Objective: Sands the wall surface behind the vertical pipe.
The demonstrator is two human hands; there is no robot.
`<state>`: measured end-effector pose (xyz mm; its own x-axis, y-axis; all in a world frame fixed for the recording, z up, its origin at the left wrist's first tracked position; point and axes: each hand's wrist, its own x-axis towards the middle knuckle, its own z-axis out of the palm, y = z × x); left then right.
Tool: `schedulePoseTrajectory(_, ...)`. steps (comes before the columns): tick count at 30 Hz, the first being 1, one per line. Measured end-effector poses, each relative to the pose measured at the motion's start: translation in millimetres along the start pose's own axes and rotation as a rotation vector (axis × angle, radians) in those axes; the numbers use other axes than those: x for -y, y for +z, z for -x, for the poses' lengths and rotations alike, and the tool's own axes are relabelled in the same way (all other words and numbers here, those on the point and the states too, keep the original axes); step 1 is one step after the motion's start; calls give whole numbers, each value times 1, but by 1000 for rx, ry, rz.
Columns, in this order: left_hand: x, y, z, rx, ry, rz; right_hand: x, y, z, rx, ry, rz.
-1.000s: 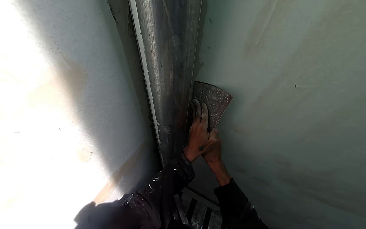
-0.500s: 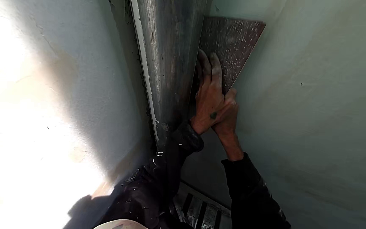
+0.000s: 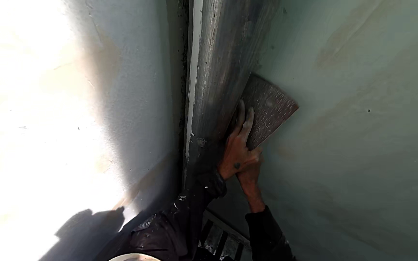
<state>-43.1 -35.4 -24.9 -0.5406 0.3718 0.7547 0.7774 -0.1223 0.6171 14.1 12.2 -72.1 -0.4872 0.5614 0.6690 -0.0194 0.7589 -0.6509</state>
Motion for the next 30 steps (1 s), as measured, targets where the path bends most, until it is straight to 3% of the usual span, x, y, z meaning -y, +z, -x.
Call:
schedulePoseTrajectory(3, 2, 4, 6, -39, -103, -1, 6, -8, -4, 7, -54, 49)
schedulePoseTrajectory(6, -44, -14, -60, -76, 32, -24, 45, -32, -58, 32, -57, 3)
schedulePoseTrajectory(8, -49, -19, -69, -45, 96, -14, 41, -26, -62, 39, 7, -51)
schedulePoseTrajectory(13, 66, 21, 81, 16, -131, -20, -42, 26, 63, 215, 245, 36)
schedulePoseTrajectory(16, 95, 29, 131, 50, -225, -12, -71, 42, 107, 183, 259, 18)
schedulePoseTrajectory(19, 82, 29, 117, 17, -166, -22, -66, 36, 94, 101, 162, 7)
schedulePoseTrajectory(22, 31, 16, 33, -28, 10, -103, -18, 10, 16, -7, -1, 26)
schedulePoseTrajectory(24, -17, 0, -30, -38, 19, -164, 26, -19, -41, 125, 24, 84)
schedulePoseTrajectory(26, -36, -6, -59, -89, 49, -182, 42, -29, -63, 310, 110, 117)
schedulePoseTrajectory(28, -15, -5, -23, -32, 36, -164, 13, -11, -28, 228, 87, 22)
schedulePoseTrajectory(30, 33, 11, 38, -4, -67, -141, -25, 13, 28, 135, 81, 24)
